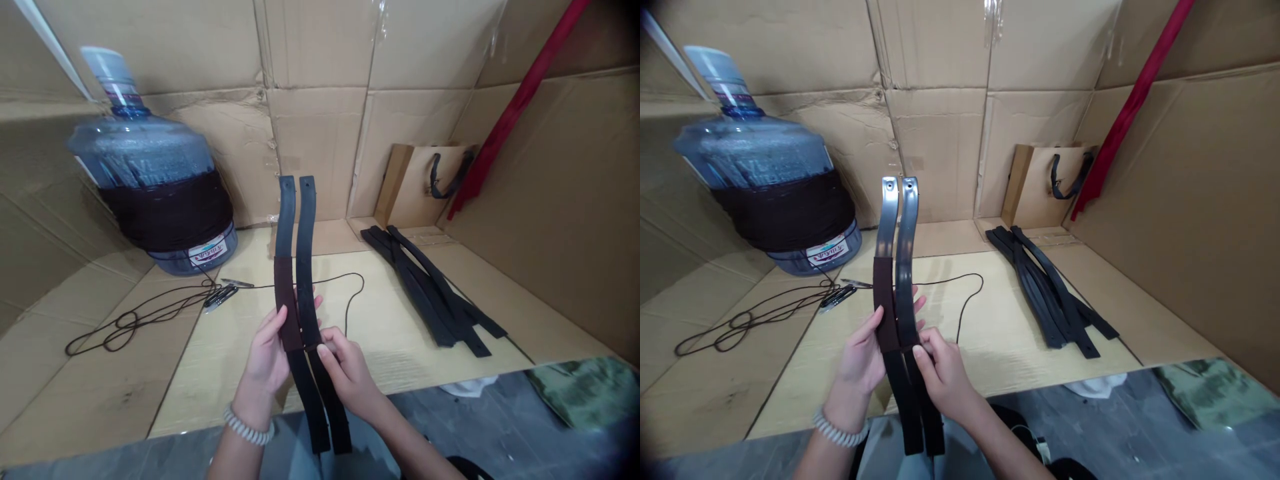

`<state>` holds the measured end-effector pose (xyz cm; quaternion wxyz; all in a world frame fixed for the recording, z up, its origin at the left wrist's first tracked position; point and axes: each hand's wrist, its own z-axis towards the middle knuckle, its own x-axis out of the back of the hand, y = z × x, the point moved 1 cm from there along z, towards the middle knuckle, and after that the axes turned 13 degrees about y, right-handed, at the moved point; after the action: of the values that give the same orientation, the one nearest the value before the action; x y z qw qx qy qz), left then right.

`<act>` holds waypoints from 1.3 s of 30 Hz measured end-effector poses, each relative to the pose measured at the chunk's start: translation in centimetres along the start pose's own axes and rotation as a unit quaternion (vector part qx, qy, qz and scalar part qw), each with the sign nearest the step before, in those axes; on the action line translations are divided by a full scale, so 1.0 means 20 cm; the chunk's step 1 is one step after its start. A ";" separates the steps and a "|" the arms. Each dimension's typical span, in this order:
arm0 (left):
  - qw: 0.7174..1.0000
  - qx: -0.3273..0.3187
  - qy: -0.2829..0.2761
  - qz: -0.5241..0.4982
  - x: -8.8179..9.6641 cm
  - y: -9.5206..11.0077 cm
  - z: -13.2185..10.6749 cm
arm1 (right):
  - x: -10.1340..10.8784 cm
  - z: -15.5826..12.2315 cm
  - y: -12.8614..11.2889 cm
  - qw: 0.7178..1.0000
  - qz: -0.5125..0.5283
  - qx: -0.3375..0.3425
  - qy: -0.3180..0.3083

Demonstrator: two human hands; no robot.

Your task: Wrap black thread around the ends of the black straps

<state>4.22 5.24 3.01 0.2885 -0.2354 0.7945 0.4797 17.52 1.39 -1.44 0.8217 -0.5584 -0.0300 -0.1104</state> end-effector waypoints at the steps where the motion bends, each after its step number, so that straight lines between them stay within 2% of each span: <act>1: 1.000 -0.002 0.001 -0.004 0.00 0.00 0.00 | 0.00 0.00 0.00 1.000 0.001 0.001 0.001; 11: 0.999 -0.026 -0.022 -0.017 -0.07 -0.02 -0.09 | 0.05 -0.04 -0.07 1.000 0.027 -0.003 0.004; 16: 0.999 -0.051 0.008 -0.009 -0.14 0.03 -0.22 | 0.11 -0.10 -0.22 0.995 0.087 -0.027 0.031; 20: 0.998 -0.051 -0.027 -0.010 -0.20 0.08 -0.34 | 0.18 -0.15 -0.35 0.991 0.120 -0.024 0.061; 23: 0.997 -0.055 -0.053 0.006 -0.24 0.10 -0.39 | 0.21 -0.18 -0.40 0.988 0.129 -0.036 0.079; 26: 0.995 -0.081 -0.037 0.036 -0.25 0.11 -0.41 | 0.23 -0.22 -0.42 0.988 0.125 -0.032 0.085; 31: 0.988 -0.135 0.014 0.072 -0.25 0.13 -0.41 | 0.27 -0.26 -0.42 0.983 0.113 -0.034 0.142; 36: 0.993 -0.113 -0.022 0.010 -0.23 0.14 -0.40 | 0.27 -0.27 -0.41 0.972 0.123 -0.031 0.198; 39: 0.992 -0.120 -0.044 0.002 -0.23 0.14 -0.41 | 0.26 -0.27 -0.41 0.975 0.120 -0.036 0.183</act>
<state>3.71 -0.36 10.94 0.2917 -0.2452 0.7183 0.5820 20.52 -7.16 4.86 0.8001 -0.5572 0.1919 -0.1118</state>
